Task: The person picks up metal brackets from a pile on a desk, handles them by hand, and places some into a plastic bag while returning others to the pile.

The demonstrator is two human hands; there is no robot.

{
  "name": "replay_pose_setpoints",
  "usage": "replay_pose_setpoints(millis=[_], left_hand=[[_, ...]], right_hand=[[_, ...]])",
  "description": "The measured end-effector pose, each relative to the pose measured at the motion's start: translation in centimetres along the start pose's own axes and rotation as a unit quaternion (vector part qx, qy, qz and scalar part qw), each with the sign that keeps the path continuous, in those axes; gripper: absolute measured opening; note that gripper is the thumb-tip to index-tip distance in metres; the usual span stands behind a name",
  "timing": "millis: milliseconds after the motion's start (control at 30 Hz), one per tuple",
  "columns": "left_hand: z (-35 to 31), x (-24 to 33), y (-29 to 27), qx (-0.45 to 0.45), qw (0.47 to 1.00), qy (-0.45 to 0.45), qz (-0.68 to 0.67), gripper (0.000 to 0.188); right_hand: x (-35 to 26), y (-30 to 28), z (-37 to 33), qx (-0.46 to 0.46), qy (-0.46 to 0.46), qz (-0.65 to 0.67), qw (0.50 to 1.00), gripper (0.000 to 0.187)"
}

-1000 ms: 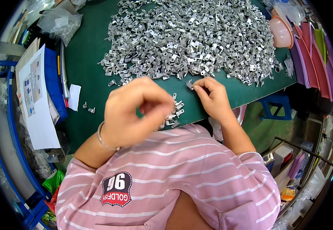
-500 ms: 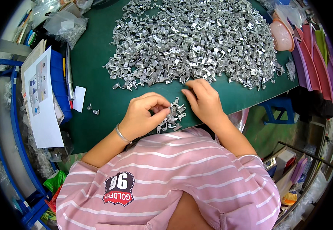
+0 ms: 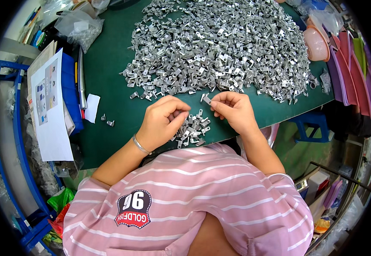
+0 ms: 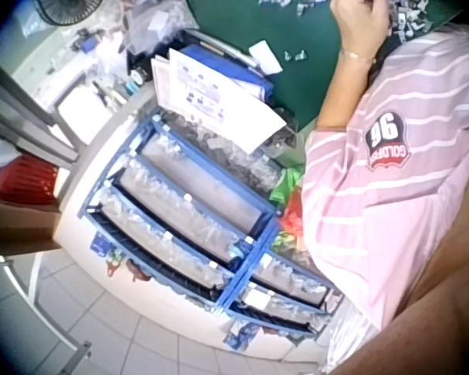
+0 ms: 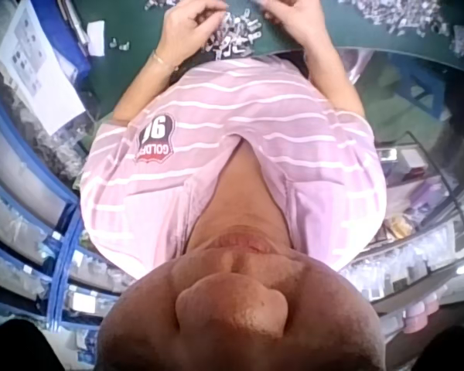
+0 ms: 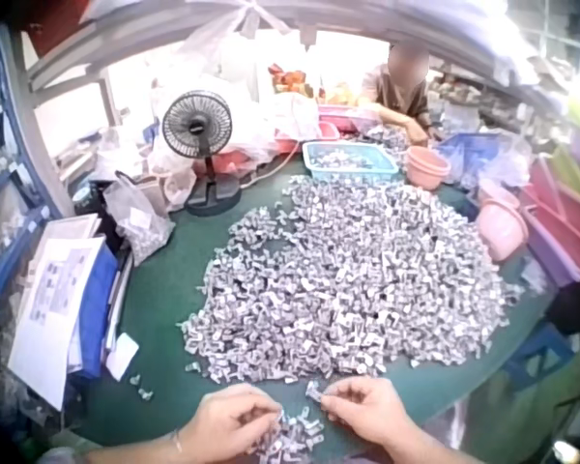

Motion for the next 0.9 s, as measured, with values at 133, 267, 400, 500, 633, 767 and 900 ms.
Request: replay_pose_setpoints(millis=[133, 267, 400, 500, 633, 767, 900], left_hand=[[0.8, -0.1, 1.1, 0.005, 0.996, -0.013, -0.09, 0.026], [0.7, 1.1, 1.5, -0.014, 0.994, 0.036, -0.103, 0.022], [-0.1, 0.6, 0.2, 0.004, 0.998, 0.05, -0.045, 0.011], [-0.8, 0.1, -1.0, 0.031, 0.998, 0.05, -0.018, 0.011], [-1.9, 0.3, -0.6, 0.008, 0.992, 0.112, 0.055, 0.013], [-2.3, -0.1, -0.1, -0.012, 0.993, 0.097, 0.066, 0.01], [-2.1, -0.5, -0.1, -0.022, 0.994, 0.092, 0.057, 0.01]], right_hand=[[-0.2, 1.3, -1.1, -0.07, 0.018, 0.101, 0.992, 0.01], [-0.3, 2.7, -2.0, -0.114, 0.009, 0.071, 0.991, 0.012], [-3.3, 2.3, -1.8, -0.021, -0.211, -0.251, 0.945, 0.014], [-5.5, 3.0, -2.2, 0.096, -0.332, -0.376, 0.86, 0.018], [-5.1, 4.1, -1.3, 0.109, -0.32, -0.439, 0.832, 0.019], [-3.7, 2.8, -0.3, 0.038, -0.217, -0.277, 0.935, 0.021], [-1.5, 2.8, -0.5, -0.066, -0.12, 0.009, 0.991, 0.019]])
Point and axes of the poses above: each hand's wrist, its own z-axis towards the middle knuckle, its own y-axis out of the palm, x = y × z, the point moved 10 cm from there along z, towards the middle knuckle, and after that the axes turned 1 degree about -z, right-handed, at the moved point
